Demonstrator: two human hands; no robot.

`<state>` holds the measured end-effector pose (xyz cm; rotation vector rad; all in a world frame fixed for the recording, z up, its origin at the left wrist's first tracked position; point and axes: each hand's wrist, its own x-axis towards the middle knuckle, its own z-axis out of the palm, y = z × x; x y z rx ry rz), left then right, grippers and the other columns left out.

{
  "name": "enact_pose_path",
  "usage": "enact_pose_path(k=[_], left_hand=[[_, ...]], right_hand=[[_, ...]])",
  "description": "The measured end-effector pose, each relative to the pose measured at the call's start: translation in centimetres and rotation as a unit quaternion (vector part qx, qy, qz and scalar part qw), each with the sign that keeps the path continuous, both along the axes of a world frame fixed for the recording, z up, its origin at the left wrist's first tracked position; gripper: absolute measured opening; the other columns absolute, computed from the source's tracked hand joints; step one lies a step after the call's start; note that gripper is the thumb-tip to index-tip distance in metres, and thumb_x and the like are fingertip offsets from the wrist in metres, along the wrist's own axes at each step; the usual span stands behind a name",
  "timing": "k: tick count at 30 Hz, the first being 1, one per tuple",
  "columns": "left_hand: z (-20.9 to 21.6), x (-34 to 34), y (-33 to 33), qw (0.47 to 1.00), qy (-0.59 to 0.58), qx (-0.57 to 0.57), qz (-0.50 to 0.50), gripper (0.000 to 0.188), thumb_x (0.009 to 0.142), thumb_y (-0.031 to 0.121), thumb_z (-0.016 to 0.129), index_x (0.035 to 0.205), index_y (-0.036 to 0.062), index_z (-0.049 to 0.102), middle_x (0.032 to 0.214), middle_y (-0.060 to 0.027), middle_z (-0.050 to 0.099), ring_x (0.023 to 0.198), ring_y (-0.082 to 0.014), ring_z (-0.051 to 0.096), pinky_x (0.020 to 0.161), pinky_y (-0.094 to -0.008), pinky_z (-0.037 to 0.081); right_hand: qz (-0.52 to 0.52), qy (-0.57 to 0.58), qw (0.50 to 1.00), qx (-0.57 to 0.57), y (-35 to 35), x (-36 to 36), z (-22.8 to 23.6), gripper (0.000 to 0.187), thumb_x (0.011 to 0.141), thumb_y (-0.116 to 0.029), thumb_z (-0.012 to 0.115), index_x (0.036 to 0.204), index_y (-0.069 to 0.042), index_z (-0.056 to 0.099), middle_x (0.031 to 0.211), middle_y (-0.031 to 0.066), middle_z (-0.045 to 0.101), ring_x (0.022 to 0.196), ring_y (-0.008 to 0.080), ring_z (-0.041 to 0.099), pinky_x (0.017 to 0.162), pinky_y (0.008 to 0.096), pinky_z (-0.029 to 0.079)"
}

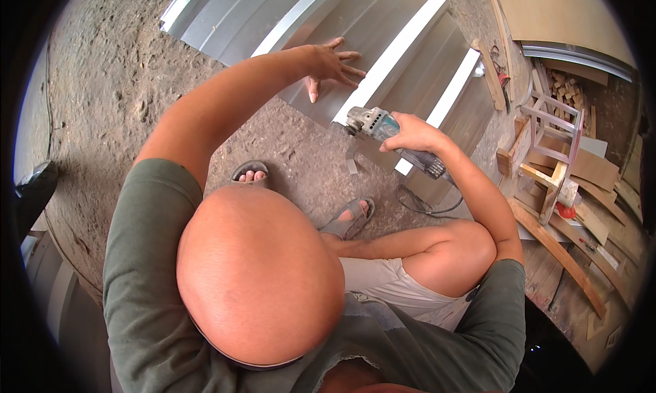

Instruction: The person cuts a corrugated metal sheet using an angle grinder while sitting on the ground.

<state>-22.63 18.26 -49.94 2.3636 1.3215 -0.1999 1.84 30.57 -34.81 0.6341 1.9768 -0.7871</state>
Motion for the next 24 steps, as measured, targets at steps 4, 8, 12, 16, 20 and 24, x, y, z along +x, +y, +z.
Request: enact_pose_path(k=[4, 8, 12, 16, 20, 24], left_hand=[[0.4, -0.1, -0.2, 1.000, 0.004, -0.006, -0.001, 0.141, 0.041, 0.072, 0.092, 0.165, 0.0394, 0.032, 0.177, 0.0100, 0.015, 0.164, -0.0333, -0.001, 0.125, -0.0761, 0.003], [1.1, 0.1, -0.3, 1.000, 0.005, -0.018, 0.006, 0.136, 0.047, 0.065, 0.095, 0.164, 0.0408, 0.032, 0.177, 0.0104, 0.013, 0.164, -0.0339, -0.003, 0.125, -0.0764, 0.002], [1.5, 0.2, -0.1, 1.000, 0.014, -0.021, 0.003, 0.137, 0.046, 0.066, 0.095, 0.164, 0.0412, 0.031, 0.177, 0.0108, 0.012, 0.164, -0.0343, -0.003, 0.125, -0.0764, 0.003], [0.8, 0.1, -0.3, 1.000, 0.023, -0.018, 0.005, 0.139, 0.044, 0.070, 0.093, 0.165, 0.0418, 0.030, 0.177, 0.0111, 0.012, 0.164, -0.0346, -0.003, 0.125, -0.0768, 0.004], [0.6, 0.3, -0.1, 1.000, 0.027, -0.010, 0.001, 0.140, 0.043, 0.074, 0.091, 0.165, 0.0419, 0.031, 0.177, 0.0114, 0.012, 0.164, -0.0350, -0.003, 0.124, -0.0775, 0.005], [0.6, -0.2, -0.2, 1.000, 0.023, -0.001, -0.007, 0.141, 0.041, 0.076, 0.089, 0.164, 0.0423, 0.031, 0.177, 0.0118, 0.012, 0.163, -0.0355, -0.002, 0.124, -0.0784, 0.006]], right_hand=[[-0.013, -0.004, 1.000, -0.005, 0.1, 0.8, 0.1, 0.083, 0.066, -0.041, 0.087, 0.129, 0.007, 0.061, 0.116, 0.0266, 0.072, 0.109, 0.0359, 0.070, 0.097, 0.0402, 0.053], [-0.015, -0.010, 1.000, 0.005, 0.3, 1.6, 0.5, 0.084, 0.066, -0.041, 0.087, 0.129, 0.007, 0.061, 0.117, 0.0268, 0.072, 0.110, 0.0357, 0.070, 0.097, 0.0397, 0.053], [-0.015, 0.008, 1.000, 0.015, 0.9, 3.2, -0.1, 0.084, 0.065, -0.041, 0.087, 0.129, 0.008, 0.062, 0.117, 0.0271, 0.072, 0.110, 0.0359, 0.070, 0.097, 0.0390, 0.053], [-0.036, -0.012, 0.999, -0.008, 0.4, 2.5, 0.9, 0.082, 0.066, -0.040, 0.087, 0.128, 0.008, 0.063, 0.116, 0.0266, 0.073, 0.109, 0.0359, 0.070, 0.098, 0.0389, 0.052], [-0.033, -0.001, 0.999, 0.002, 0.7, 3.4, 0.4, 0.076, 0.068, -0.036, 0.088, 0.126, 0.006, 0.063, 0.110, 0.0219, 0.074, 0.103, 0.0303, 0.071, 0.095, 0.0368, 0.053], [-0.029, -0.006, 1.000, 0.008, 0.9, 3.6, 0.1, 0.073, 0.068, -0.035, 0.089, 0.125, 0.004, 0.063, 0.107, 0.0189, 0.075, 0.098, 0.0268, 0.071, 0.092, 0.0356, 0.054]])
